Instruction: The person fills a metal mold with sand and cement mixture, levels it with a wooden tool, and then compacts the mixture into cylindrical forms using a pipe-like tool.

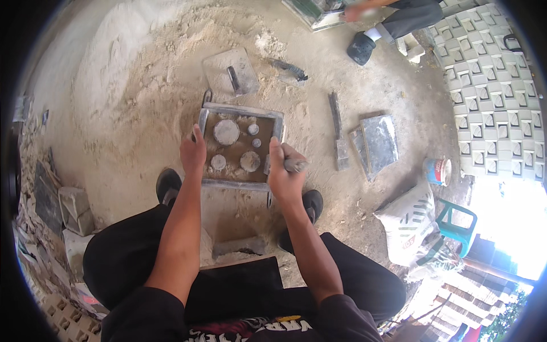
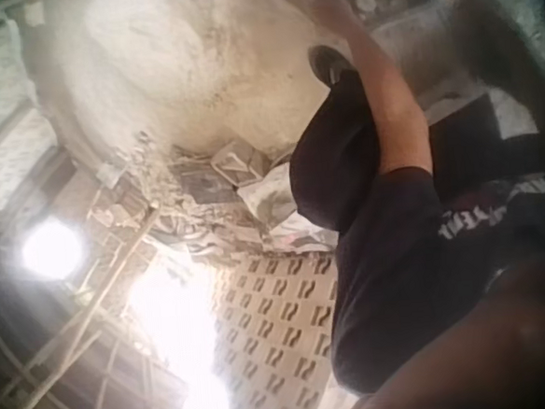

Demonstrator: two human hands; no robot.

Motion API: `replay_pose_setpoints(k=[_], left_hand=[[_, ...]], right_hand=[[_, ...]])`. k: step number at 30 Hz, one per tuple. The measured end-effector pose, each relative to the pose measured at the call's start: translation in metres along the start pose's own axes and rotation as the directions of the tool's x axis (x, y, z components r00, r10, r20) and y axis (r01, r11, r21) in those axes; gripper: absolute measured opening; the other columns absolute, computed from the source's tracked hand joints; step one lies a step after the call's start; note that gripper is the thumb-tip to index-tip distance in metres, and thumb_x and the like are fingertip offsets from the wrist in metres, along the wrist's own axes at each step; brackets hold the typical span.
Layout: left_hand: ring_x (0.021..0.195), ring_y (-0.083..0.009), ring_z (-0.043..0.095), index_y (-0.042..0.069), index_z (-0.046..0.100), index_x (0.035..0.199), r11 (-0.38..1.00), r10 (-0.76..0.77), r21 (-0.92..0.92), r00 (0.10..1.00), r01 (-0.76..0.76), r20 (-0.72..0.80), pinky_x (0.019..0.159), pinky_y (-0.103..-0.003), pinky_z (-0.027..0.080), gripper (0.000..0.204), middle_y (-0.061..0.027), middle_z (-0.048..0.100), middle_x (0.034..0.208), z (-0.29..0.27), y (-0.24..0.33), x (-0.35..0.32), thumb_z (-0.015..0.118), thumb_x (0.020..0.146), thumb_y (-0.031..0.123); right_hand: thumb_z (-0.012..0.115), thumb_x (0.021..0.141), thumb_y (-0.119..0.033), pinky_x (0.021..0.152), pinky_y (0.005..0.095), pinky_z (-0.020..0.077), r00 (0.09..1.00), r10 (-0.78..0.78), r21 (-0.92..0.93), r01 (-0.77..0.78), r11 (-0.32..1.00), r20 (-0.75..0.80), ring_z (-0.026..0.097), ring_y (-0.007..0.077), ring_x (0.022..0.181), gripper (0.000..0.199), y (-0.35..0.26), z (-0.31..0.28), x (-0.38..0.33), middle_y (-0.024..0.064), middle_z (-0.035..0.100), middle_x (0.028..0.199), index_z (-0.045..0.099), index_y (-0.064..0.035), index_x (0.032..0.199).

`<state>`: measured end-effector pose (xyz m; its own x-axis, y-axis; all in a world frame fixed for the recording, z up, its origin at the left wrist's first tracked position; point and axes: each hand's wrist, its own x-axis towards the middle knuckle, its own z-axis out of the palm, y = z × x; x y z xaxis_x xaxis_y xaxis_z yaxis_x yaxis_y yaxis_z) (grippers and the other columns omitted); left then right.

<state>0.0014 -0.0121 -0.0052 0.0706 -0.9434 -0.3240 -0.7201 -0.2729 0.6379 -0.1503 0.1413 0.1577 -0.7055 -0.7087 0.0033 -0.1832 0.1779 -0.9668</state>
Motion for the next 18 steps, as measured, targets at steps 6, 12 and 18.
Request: replay_pose_setpoints(k=[6, 12, 18], left_hand=[[0.101, -0.0424, 0.06, -0.002, 0.068, 0.104, 0.996, -0.085, -0.016, 0.996, 0.084, -0.033, 0.091, -0.053, 0.044, 0.067, -0.0259, 0.065, 0.104, 0.001, 0.003, 0.002, 0.031, 0.096, 0.053], [0.101, -0.0427, 0.061, -0.002, 0.068, 0.104, 0.993, -0.093, 0.065, 0.996, 0.094, -0.018, 0.092, -0.054, 0.043, 0.064, -0.0273, 0.064, 0.105, -0.001, 0.009, -0.001, 0.031, 0.097, 0.049], [0.1, -0.0434, 0.061, -0.005, 0.068, 0.099, 0.993, -0.056, 0.102, 0.995, 0.064, -0.078, 0.09, -0.053, 0.044, 0.065, -0.0287, 0.064, 0.102, 0.006, -0.002, 0.006, 0.03, 0.097, 0.047]], right_hand=[[0.052, 0.099, -0.022, 0.048, 0.0269, 0.0256, 0.996, -0.071, -0.064, 0.074, 0.995, 0.052, 0.032, 0.0052, 0.052, 0.043, 0.036, 0.003, -0.009, -0.0048, 0.038, 0.054, 0.042, -0.0048, 0.06], [0.047, 0.1, -0.018, 0.049, 0.0274, 0.0238, 0.999, 0.006, 0.12, 0.001, 0.993, -0.054, 0.03, 0.007, 0.049, 0.044, 0.039, -0.013, -0.02, -0.0033, 0.035, 0.052, 0.037, -0.0093, 0.058], [0.05, 0.098, -0.02, 0.047, 0.028, 0.024, 0.997, 0.029, 0.208, -0.012, 0.978, -0.078, 0.031, 0.0064, 0.051, 0.044, -0.01, -0.017, -0.024, -0.0026, 0.042, 0.052, 0.042, -0.0075, 0.057]])
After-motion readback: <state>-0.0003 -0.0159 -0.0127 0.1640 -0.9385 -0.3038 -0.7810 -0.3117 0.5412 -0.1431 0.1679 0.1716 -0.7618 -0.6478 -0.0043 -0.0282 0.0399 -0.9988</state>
